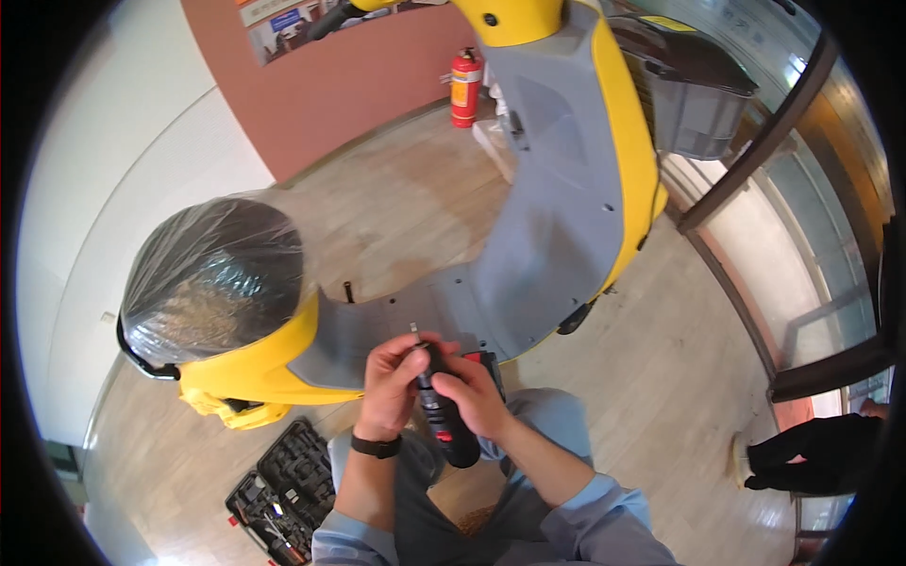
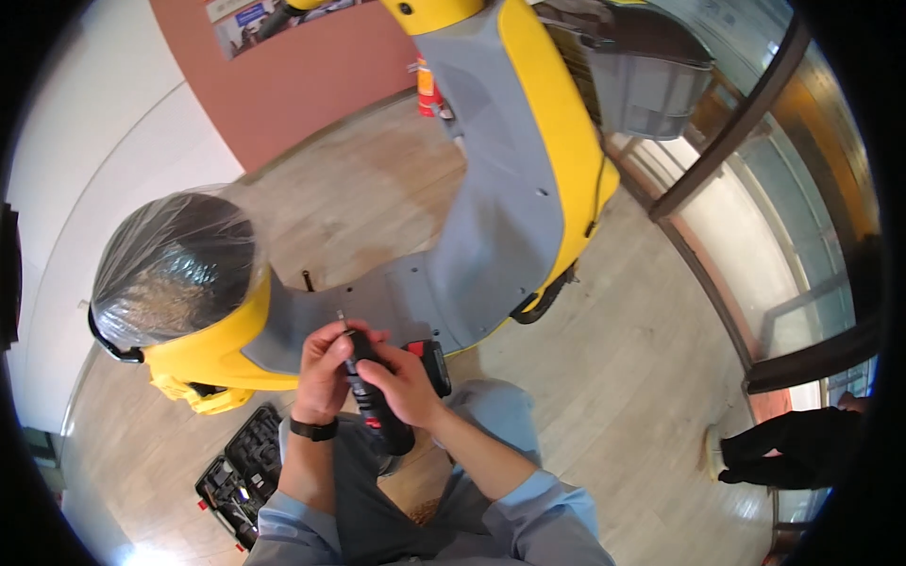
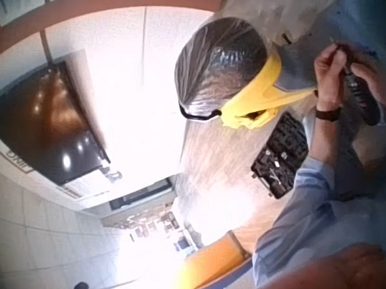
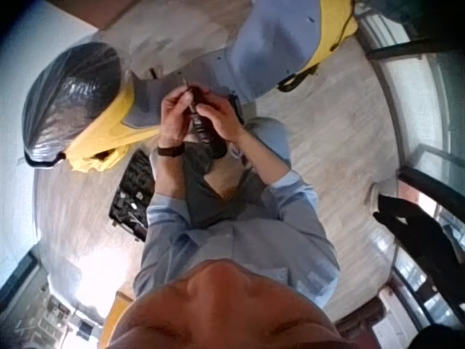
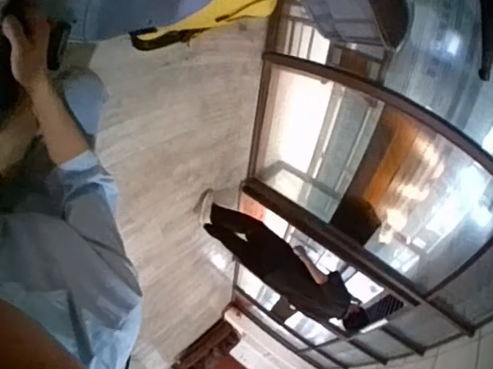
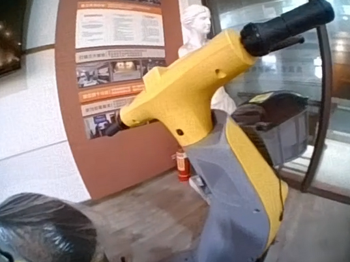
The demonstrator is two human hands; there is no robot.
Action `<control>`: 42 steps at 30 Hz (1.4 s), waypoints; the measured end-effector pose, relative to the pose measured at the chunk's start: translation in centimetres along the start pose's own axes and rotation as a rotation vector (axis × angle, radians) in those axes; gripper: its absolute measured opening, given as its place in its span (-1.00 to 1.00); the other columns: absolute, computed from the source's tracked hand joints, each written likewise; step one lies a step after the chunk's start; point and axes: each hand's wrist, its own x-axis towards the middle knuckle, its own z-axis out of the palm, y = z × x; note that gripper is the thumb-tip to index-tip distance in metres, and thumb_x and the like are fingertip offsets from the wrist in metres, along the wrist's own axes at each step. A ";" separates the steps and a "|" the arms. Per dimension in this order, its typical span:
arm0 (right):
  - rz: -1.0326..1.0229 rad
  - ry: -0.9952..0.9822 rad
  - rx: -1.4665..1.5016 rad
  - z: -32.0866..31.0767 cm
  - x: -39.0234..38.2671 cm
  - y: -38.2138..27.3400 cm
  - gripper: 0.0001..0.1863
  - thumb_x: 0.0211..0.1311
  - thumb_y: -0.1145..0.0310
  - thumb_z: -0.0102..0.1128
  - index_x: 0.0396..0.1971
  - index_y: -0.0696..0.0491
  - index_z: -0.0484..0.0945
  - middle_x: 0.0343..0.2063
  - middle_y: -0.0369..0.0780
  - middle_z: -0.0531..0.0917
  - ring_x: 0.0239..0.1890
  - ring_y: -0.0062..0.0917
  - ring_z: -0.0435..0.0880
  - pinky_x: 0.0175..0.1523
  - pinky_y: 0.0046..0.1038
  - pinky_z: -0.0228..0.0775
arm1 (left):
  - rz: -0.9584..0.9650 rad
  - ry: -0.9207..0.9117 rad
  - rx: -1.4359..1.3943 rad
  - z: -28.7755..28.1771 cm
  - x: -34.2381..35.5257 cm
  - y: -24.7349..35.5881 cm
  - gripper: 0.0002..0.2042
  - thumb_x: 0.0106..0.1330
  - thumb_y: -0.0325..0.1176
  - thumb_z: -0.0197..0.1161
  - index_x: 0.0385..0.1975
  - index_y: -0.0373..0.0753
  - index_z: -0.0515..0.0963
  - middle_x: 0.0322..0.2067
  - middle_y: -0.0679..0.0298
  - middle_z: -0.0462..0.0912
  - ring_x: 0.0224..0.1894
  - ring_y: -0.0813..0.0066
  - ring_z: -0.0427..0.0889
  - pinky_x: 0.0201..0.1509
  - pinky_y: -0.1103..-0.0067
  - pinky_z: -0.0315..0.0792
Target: Attaching a bit to a power drill and working on a yellow scooter plastic panel.
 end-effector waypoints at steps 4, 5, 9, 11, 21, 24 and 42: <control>0.017 0.031 0.061 0.2 -0.3 -0.2 -0.75 0.39 0.28 0.11 -0.14 0.15 0.58 -0.38 -0.38 0.59 -0.34 -0.77 0.50 -0.22 -0.58 0.37 | -0.020 -0.066 -0.050 -0.1 0.1 0.1 -0.63 0.33 -0.17 0.33 -0.08 -0.36 0.55 -0.20 0.10 0.69 0.11 0.09 0.61 0.16 0.30 0.52; 0.046 0.041 0.055 0.3 -0.3 -0.3 -0.75 0.39 0.29 0.11 -0.12 0.15 0.58 -0.36 -0.37 0.61 -0.33 -0.76 0.52 -0.21 -0.59 0.38 | -0.025 -0.078 -0.059 0.0 0.3 0.1 -0.64 0.34 -0.17 0.32 -0.08 -0.36 0.54 -0.20 0.10 0.69 0.13 0.09 0.60 0.16 0.30 0.52; 0.047 0.019 0.100 0.4 -0.1 -0.4 -0.71 0.39 0.27 0.12 -0.07 0.16 0.58 -0.29 -0.32 0.67 -0.27 -0.73 0.57 -0.15 -0.60 0.41 | -0.051 -0.077 -0.086 -0.1 0.3 0.3 -0.67 0.39 -0.17 0.25 -0.11 -0.36 0.54 -0.19 0.09 0.68 0.14 0.09 0.58 0.12 0.32 0.54; 0.095 -0.002 0.076 0.5 0.0 -0.4 -0.70 0.39 0.27 0.13 -0.04 0.17 0.57 -0.27 -0.29 0.68 -0.25 -0.71 0.59 -0.13 -0.59 0.43 | -0.075 -0.033 -0.177 -0.1 0.4 0.4 -0.68 0.41 -0.17 0.22 -0.13 -0.36 0.54 -0.20 0.08 0.68 0.10 0.11 0.60 0.07 0.35 0.56; 0.096 -0.031 0.073 0.5 -0.2 -0.2 -0.72 0.38 0.26 0.15 -0.13 0.19 0.58 -0.32 -0.28 0.68 -0.32 -0.72 0.57 -0.20 -0.59 0.43 | -0.020 -0.037 -0.067 -1.8 0.5 1.1 -0.75 0.41 -0.26 0.22 -0.22 -0.39 0.60 -0.20 0.01 0.70 -0.15 0.29 0.69 -0.06 0.46 0.57; 0.084 -0.023 -0.030 0.5 -0.4 0.1 -0.72 0.38 0.26 0.16 -0.15 0.19 0.59 -0.33 -0.30 0.67 -0.34 -0.72 0.55 -0.22 -0.59 0.42 | -0.015 0.005 -0.071 -2.0 0.3 0.9 -0.76 0.39 -0.28 0.25 -0.21 -0.38 0.61 -0.22 0.04 0.71 -0.14 0.29 0.70 -0.03 0.44 0.56; 0.076 -0.033 -0.132 1.2 -0.2 -0.5 -0.73 0.38 0.25 0.14 -0.15 0.16 0.59 -0.33 -0.32 0.62 -0.34 -0.73 0.53 -0.24 -0.61 0.38 | 0.039 0.040 -0.045 -1.9 -0.1 0.9 -0.71 0.42 -0.22 0.19 -0.13 -0.36 0.55 -0.16 0.06 0.69 -0.02 0.20 0.66 0.10 0.38 0.51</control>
